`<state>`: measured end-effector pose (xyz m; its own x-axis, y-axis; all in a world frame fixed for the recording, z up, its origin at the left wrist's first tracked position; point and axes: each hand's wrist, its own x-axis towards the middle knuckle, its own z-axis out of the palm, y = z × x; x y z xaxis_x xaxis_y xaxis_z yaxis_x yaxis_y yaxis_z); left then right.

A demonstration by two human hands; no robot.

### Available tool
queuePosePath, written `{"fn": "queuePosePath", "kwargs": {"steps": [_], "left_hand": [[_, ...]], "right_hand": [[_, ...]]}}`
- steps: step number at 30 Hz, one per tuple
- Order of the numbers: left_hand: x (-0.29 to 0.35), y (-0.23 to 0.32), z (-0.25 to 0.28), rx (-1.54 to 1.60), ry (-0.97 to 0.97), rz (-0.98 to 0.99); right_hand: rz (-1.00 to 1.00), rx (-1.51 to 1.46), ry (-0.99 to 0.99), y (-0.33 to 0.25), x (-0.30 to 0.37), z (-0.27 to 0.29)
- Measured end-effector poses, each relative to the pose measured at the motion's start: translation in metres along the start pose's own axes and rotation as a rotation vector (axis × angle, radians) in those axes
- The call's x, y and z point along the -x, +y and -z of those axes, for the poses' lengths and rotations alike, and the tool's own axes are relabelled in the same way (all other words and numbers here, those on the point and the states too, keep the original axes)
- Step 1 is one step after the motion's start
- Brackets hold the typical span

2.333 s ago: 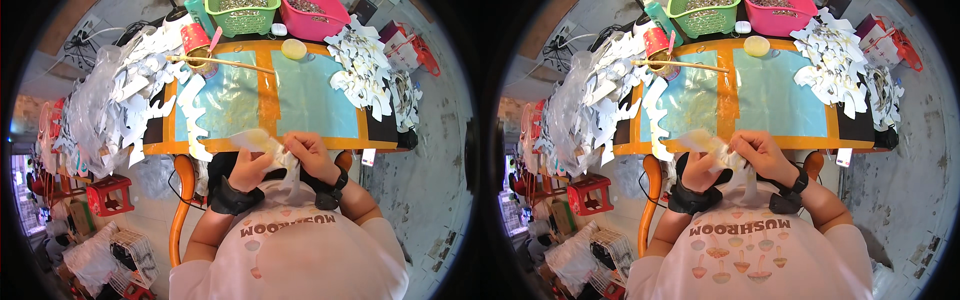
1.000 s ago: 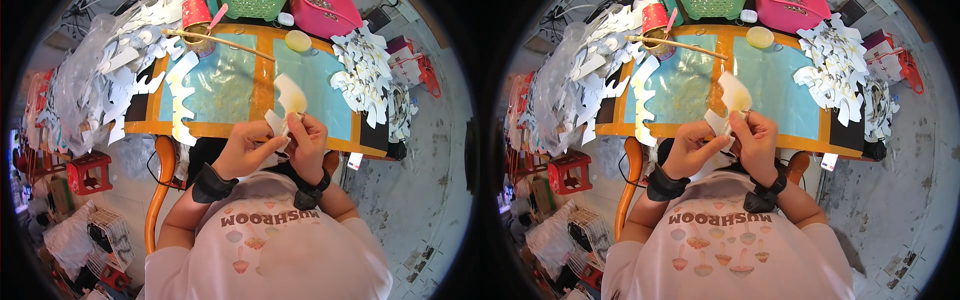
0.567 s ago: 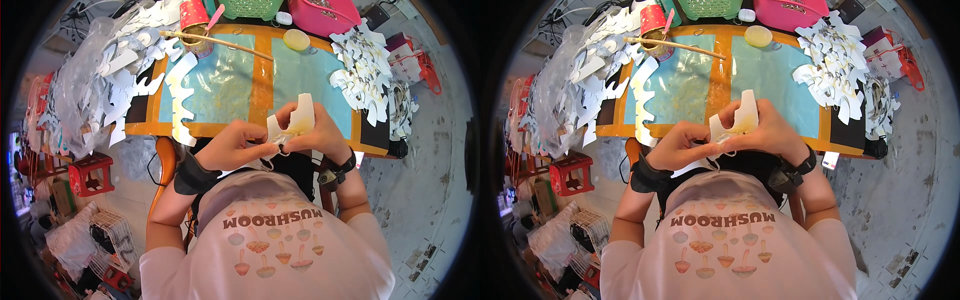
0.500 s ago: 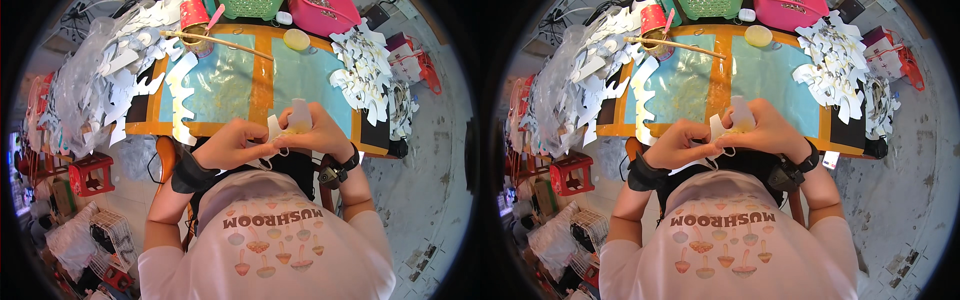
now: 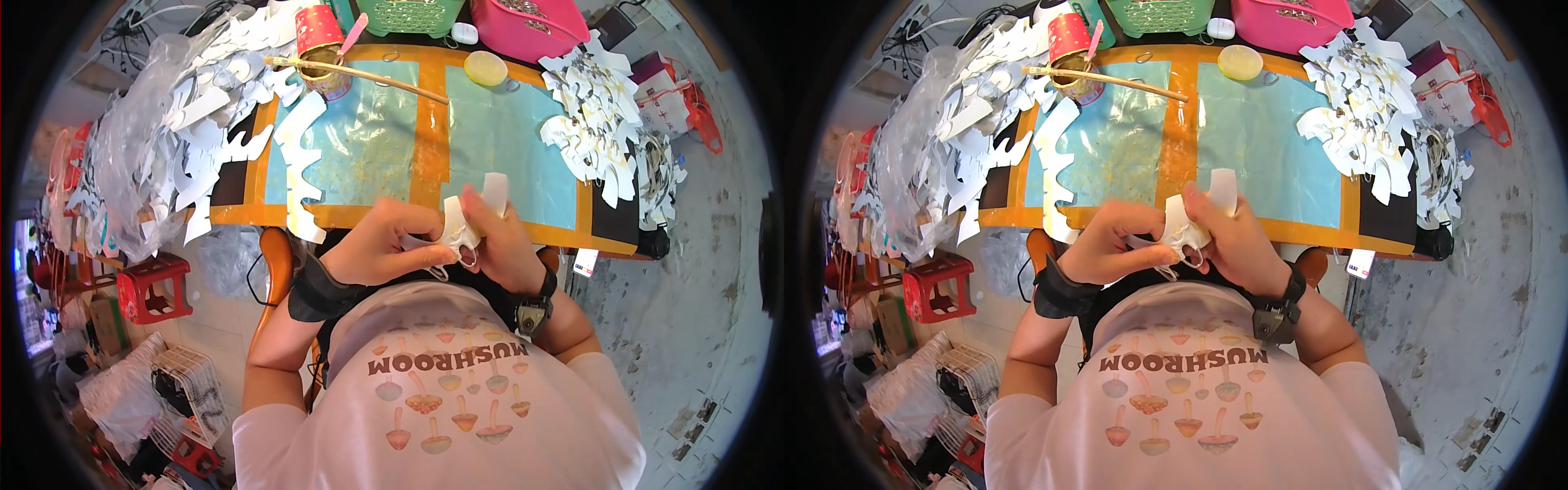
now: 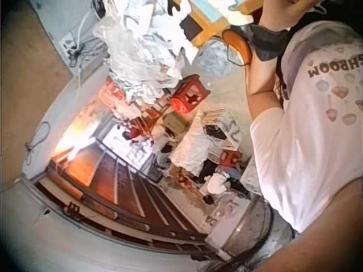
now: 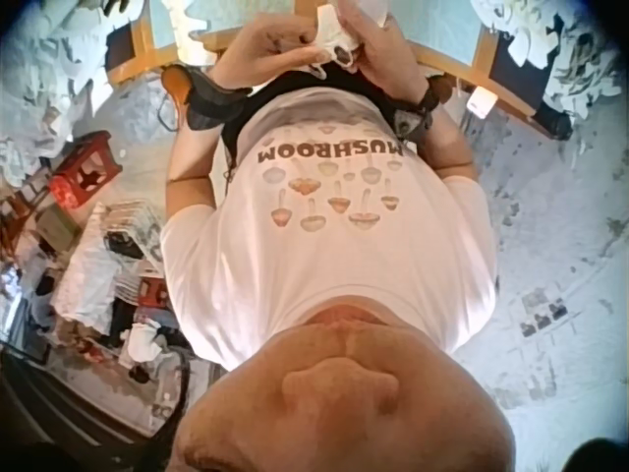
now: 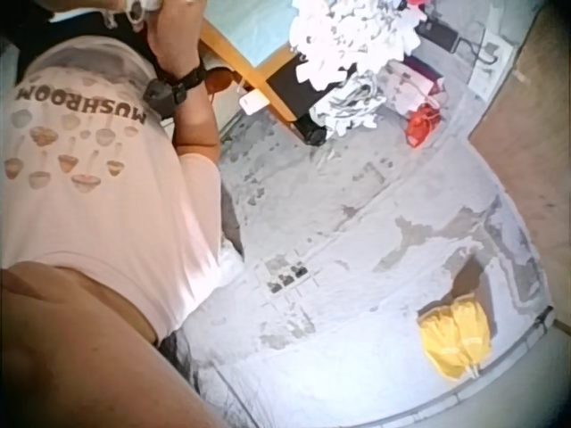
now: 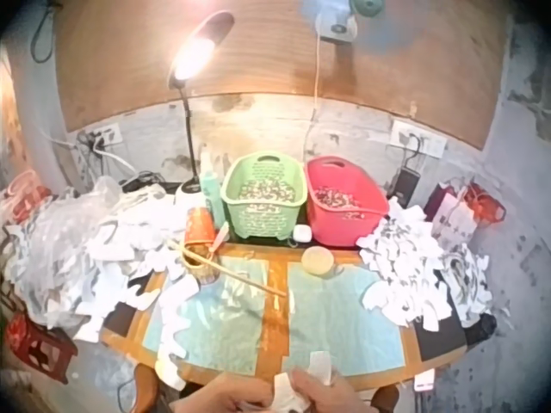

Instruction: Manually attaching metal eyelets or rings to shoe upper components.

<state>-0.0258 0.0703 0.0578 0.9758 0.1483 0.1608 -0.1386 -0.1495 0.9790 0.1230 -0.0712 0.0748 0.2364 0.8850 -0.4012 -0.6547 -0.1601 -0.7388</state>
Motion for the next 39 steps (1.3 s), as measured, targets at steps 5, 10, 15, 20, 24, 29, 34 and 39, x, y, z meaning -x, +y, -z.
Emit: {"fn": "queuePosePath", "kwargs": {"steps": [5,10,15,20,24,29,34,39], "left_hand": [[0.0,0.008,-0.011,0.116,0.174,0.115],[0.006,-0.004,-0.017,0.033,0.273,-0.002],[-0.001,0.009,-0.022,0.081,0.313,0.008],[0.001,0.014,-0.022,0.188,0.196,0.048],[0.008,0.016,-0.033,0.343,0.202,0.12],[0.01,0.009,-0.031,0.169,0.215,0.137],[0.008,-0.003,-0.041,0.009,0.339,0.033],[0.014,0.007,-0.038,0.369,0.276,0.28]], "right_hand": [[0.055,0.112,-0.024,0.002,-0.004,0.02],[0.184,0.462,-0.117,-0.005,0.002,0.017],[0.193,0.432,-0.186,-0.002,0.003,0.019],[0.145,0.298,-0.271,-0.004,0.007,0.019],[0.097,0.177,-0.323,0.006,0.009,0.028],[-0.007,0.001,-0.258,0.006,0.009,0.027],[0.104,0.54,-0.223,0.004,0.004,0.027],[0.078,0.282,-0.228,0.008,0.007,0.027]]}}
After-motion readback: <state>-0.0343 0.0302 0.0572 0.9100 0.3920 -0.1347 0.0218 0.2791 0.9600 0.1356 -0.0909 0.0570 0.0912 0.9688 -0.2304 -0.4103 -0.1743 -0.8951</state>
